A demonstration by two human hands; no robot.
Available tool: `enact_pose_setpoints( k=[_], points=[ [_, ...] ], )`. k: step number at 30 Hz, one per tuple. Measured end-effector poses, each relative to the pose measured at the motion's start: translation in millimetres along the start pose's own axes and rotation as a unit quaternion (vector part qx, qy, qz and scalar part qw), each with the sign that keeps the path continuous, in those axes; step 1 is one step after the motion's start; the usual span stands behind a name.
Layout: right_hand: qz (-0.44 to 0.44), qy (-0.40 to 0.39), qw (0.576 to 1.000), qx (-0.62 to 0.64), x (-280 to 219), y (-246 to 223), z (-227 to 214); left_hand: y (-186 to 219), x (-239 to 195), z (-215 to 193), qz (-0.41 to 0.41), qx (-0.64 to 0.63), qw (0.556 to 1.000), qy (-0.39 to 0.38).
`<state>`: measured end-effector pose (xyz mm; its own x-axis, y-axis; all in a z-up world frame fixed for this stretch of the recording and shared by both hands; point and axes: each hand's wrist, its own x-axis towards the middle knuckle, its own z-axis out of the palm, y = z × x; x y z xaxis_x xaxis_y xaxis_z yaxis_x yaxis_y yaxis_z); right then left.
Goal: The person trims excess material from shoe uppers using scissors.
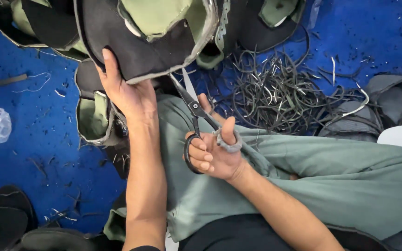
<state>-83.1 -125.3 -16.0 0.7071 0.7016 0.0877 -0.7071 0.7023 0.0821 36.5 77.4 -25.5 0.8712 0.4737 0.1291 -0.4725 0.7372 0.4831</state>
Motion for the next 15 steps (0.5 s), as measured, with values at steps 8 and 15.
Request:
enact_pose_setpoints(
  k=[8, 15],
  points=[
    [0.074, 0.019, 0.996, 0.05, 19.7, -11.4, -37.8, 10.6, -32.6, 38.5, 0.111, 0.125, 0.986, -0.016],
    [0.036, 0.108, 0.993, -0.006, -8.3, -20.9, -37.9, 40.7, -65.5, 61.6, 0.142, 0.14, 0.979, 0.032]
  ],
)
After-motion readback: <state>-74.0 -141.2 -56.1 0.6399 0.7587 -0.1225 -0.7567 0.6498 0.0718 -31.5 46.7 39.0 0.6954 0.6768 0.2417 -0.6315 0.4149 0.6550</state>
